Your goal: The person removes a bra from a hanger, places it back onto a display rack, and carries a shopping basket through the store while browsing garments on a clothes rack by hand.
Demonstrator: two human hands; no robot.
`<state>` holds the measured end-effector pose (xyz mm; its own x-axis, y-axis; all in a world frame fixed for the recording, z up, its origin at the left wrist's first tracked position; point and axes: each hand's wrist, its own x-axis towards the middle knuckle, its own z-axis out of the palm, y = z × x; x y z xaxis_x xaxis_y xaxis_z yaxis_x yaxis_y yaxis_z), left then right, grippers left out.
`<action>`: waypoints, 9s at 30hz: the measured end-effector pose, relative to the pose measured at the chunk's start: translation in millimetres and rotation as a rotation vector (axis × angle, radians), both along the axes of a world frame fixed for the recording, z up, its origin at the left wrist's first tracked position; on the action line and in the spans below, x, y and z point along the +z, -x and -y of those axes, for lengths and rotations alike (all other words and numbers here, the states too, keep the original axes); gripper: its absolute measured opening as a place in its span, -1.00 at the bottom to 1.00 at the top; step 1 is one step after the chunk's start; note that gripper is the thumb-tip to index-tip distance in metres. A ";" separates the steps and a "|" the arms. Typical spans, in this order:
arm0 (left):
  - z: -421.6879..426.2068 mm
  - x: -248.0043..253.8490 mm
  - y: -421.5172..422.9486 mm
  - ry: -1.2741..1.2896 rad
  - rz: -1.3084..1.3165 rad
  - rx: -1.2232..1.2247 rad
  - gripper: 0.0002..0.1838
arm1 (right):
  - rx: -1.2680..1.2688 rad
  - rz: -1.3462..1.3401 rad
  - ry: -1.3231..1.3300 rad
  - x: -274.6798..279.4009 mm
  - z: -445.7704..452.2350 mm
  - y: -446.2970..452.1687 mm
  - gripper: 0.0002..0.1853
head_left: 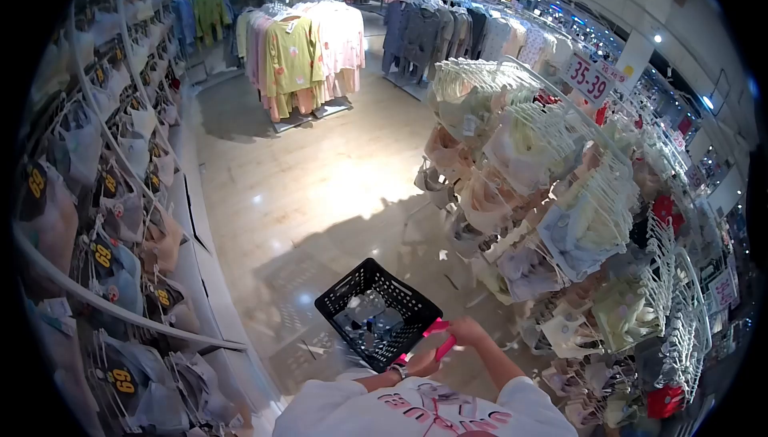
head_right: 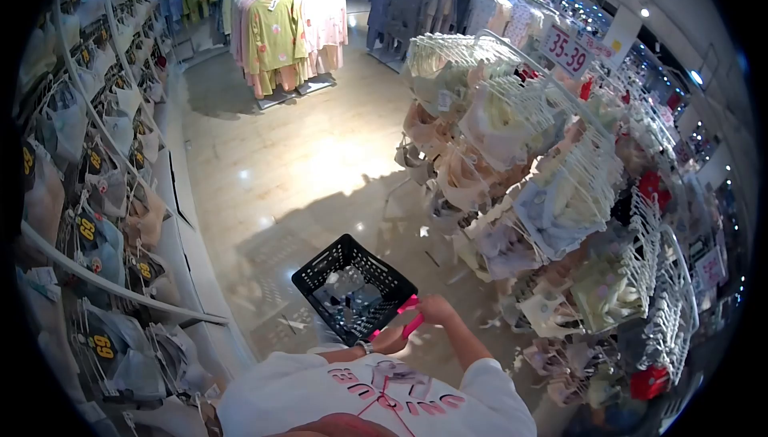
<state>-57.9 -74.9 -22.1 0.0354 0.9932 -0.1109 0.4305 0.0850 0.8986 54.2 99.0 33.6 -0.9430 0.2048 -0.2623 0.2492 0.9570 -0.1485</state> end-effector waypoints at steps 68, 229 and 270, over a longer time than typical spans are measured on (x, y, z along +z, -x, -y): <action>-151.4 45.8 661.2 0.591 -0.782 1.021 -0.71 | 0.316 -0.125 0.187 -5.6 -138.5 751.9 -0.74; -406.7 24.9 2244.6 0.161 -0.898 0.903 -0.71 | -0.530 -0.453 -0.034 -65.0 -447.3 2135.4 -0.25; -831.4 49.9 2077.8 -0.161 -0.360 0.132 -0.47 | -1.407 -0.640 -0.173 6.7 -533.1 1950.5 -0.85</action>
<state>-2135.7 756.4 27.8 -0.1062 0.9923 0.0637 0.7142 0.0316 0.6992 -1896.3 632.1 40.3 0.0863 0.9730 0.2141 0.8692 0.0315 -0.4935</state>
